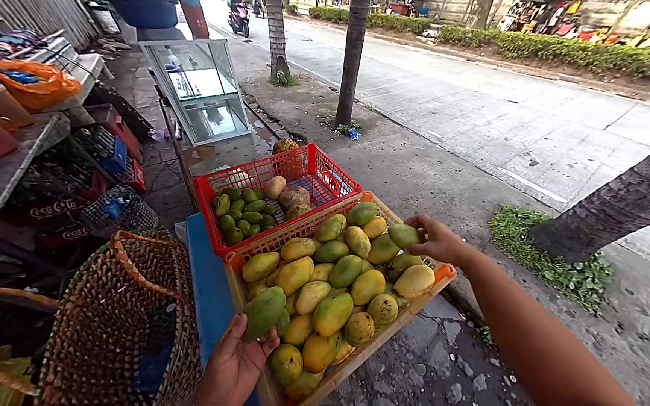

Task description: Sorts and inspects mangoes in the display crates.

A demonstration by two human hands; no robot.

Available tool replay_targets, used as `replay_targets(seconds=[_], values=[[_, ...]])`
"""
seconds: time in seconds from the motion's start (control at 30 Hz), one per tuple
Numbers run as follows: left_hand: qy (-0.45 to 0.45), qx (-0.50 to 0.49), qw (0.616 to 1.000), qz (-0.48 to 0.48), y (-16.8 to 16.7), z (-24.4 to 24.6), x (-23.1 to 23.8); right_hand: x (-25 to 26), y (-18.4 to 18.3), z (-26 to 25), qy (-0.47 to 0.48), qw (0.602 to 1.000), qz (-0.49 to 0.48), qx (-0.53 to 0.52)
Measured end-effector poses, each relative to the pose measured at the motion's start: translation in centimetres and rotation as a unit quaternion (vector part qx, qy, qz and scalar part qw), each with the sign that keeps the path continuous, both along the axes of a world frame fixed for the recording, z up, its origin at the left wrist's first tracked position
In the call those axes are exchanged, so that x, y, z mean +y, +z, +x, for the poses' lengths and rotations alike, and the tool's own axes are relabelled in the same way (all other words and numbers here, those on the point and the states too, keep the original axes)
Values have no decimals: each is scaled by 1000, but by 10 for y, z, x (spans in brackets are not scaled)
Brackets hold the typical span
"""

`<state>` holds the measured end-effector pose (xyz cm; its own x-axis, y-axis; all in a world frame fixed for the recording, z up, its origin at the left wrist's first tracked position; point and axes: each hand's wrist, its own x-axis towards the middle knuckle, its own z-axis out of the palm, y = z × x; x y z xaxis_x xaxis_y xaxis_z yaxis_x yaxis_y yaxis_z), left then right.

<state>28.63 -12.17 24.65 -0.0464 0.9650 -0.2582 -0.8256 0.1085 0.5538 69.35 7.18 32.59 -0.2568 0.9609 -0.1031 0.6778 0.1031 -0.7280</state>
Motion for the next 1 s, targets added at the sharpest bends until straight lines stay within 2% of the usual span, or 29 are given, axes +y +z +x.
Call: replay_targets(seconds=[0.13, 0.3, 0.43, 0.53, 0.63, 0.73, 0.8, 0.87, 0.93, 1.0], values=[[0, 5, 1000, 27, -2, 2, 0, -3, -20, -25, 90, 989, -31, -114], [-11, 33, 998, 60, -3, 3, 1, -3, -33, -34, 116, 979, -48, -164], [-40, 87, 993, 63, 2, 6, 4, -22, -16, -40, 122, 986, 21, -111], [-66, 161, 984, 21, 18, 16, 7, -50, 6, -65, 172, 984, 31, -30], [-96, 231, 968, 7, 34, 31, 11, -84, 12, -100, 272, 960, -9, 65], [-136, 288, 947, 29, 51, 45, 17, -109, 2, -132, 326, 937, 17, 122], [-168, 285, 941, 74, 63, 49, 18, -114, -7, -141, 305, 937, 56, 157], [-174, 272, 939, 123, 73, 47, 18, -111, -12, -137, 240, 948, 64, 200], [-142, 260, 944, 147, 80, 37, 19, -109, -11, -126, 176, 961, 47, 207], [-98, 261, 952, 131, 79, 19, 19, -110, -14, -117, 163, 968, 44, 187]])
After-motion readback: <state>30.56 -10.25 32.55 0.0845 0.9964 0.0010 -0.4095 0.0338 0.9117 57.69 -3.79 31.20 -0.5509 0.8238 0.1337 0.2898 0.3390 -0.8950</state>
